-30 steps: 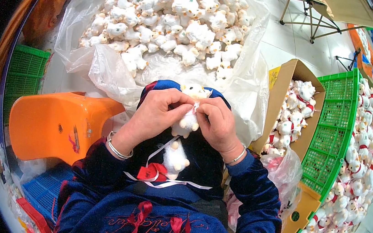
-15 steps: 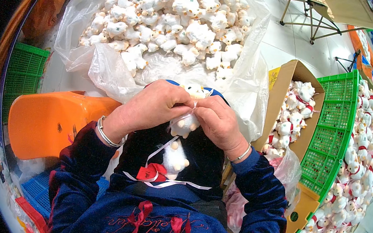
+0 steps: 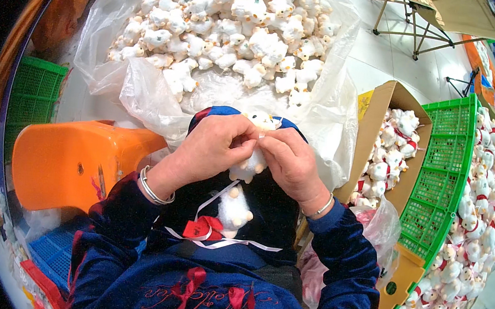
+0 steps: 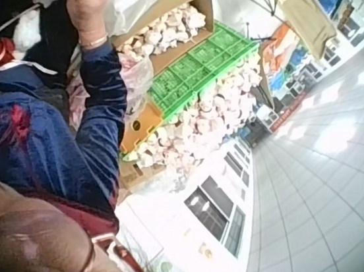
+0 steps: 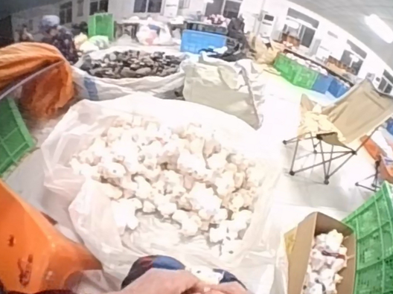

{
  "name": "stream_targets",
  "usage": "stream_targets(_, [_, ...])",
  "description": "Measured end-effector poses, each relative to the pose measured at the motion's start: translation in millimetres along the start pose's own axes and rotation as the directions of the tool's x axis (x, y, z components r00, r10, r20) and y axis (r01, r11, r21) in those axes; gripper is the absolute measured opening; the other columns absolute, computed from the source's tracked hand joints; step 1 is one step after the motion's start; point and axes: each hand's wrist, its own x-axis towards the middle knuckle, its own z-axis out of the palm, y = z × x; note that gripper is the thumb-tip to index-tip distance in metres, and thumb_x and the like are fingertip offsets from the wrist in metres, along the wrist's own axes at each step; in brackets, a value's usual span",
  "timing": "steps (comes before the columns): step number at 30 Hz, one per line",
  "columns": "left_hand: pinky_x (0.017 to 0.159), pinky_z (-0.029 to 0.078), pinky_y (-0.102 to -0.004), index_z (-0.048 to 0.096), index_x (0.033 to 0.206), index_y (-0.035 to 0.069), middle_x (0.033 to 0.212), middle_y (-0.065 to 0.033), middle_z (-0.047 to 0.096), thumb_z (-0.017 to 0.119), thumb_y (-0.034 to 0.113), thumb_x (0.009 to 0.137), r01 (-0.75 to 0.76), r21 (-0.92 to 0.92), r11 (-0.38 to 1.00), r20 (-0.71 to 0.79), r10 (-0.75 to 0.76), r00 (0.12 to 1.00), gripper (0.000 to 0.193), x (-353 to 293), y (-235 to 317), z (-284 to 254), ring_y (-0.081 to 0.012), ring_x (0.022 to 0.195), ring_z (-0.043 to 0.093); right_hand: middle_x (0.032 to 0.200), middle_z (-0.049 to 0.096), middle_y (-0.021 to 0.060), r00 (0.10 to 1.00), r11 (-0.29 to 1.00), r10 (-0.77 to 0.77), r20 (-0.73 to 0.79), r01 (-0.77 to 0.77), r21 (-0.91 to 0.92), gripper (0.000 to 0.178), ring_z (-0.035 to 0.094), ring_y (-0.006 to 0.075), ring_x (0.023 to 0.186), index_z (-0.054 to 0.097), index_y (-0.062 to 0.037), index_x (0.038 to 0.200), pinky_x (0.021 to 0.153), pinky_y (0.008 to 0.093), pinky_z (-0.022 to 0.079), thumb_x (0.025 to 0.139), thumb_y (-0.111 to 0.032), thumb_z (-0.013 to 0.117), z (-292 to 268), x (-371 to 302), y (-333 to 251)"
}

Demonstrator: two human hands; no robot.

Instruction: The person sits on the floor and ties red ribbons around the necks of small white plush toys. They pick up each toy, wrap the ribbon, and place the finished items into a nearby green crate.

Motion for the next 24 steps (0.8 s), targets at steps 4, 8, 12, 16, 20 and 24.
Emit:
stream_targets(4, [0.063,0.052,-0.0309,0.066,0.093,-0.002,0.076,-0.0108,0.066,0.069,0.011,0.091,0.039,-0.028,0.999,-0.01,-0.039,0.999,0.013,-1.0,-1.1,2.7,-0.0172,0.067,0.064,0.095,0.07,0.013,0.998,0.997,0.043,-0.047,-0.04,0.062,0.024,0.068,0.0293,0.082,0.067,-0.0016,0.105,0.071,0.0353,0.055,0.083,0.009,0.073,1.9,-2.0,-3.6])
stream_targets(8, [0.062,0.051,-0.0294,0.065,0.092,-0.002,0.075,-0.0089,0.065,0.069,0.009,0.09,0.029,-0.076,0.997,-0.067,-0.034,0.997,0.012,-3.9,-0.1,6.8,-0.0157,0.066,0.063,0.09,0.069,0.0127,0.983,0.982,0.17,-0.071,-0.163,0.095,0.026,0.067,0.0286,0.08,0.066,-0.0017,0.105,0.07,0.0342,0.054,0.083,0.01,0.073,2.7,-7.2,-8.7])
stream_targets(12, [0.062,0.051,-0.0284,0.064,0.093,-0.001,0.074,-0.0071,0.064,0.069,0.007,0.09,0.096,-0.101,0.99,-0.126,-0.109,0.986,0.01,-10.7,-0.4,9.6,-0.0139,0.065,0.061,0.088,0.067,0.0125,0.968,0.975,0.218,-0.125,-0.211,0.07,0.027,0.065,0.0281,0.077,0.064,-0.0018,0.105,0.07,0.0333,0.053,0.083,0.01,0.072,8.7,-18.9,-5.5])
stream_targets(16, [0.061,0.05,-0.0274,0.064,0.095,-0.001,0.072,-0.0059,0.064,0.067,0.008,0.09,0.108,-0.168,0.98,-0.198,-0.141,0.97,0.011,-16.9,-3.3,16.9,-0.0115,0.064,0.06,0.09,0.065,0.0123,0.976,0.991,0.136,-0.172,-0.137,0.009,0.025,0.065,0.0233,0.078,0.061,-0.0012,0.106,0.071,0.0309,0.052,0.085,0.01,0.069,11.9,-20.2,-9.1])
stream_targets(20, [0.06,0.049,-0.0262,0.064,0.091,-0.002,0.069,-0.0052,0.063,0.07,0.013,0.091,0.196,-0.283,0.939,-0.177,-0.252,0.951,0.016,-15.2,-3.3,14.1,-0.0102,0.062,0.058,0.096,0.062,0.0071,0.845,0.815,0.493,-0.205,-0.366,0.449,0.025,0.062,0.0131,0.081,0.053,0.0008,0.121,0.071,0.0265,0.052,0.097,0.005,0.058,16.9,-34.7,-9.2])
stream_targets(24, [0.06,0.048,-0.0267,0.065,0.088,-0.002,0.07,-0.0058,0.063,0.073,0.017,0.092,0.24,-0.173,0.955,-0.122,-0.263,0.957,0.021,-11.5,7.7,10.2,-0.0106,0.062,0.058,0.104,0.062,0.0064,0.608,0.463,0.793,-0.033,-0.565,0.683,0.029,0.056,0.007,0.07,0.052,0.0025,0.129,0.061,0.0195,0.043,0.103,-0.009,0.056,-5.9,-22.0,-17.0])
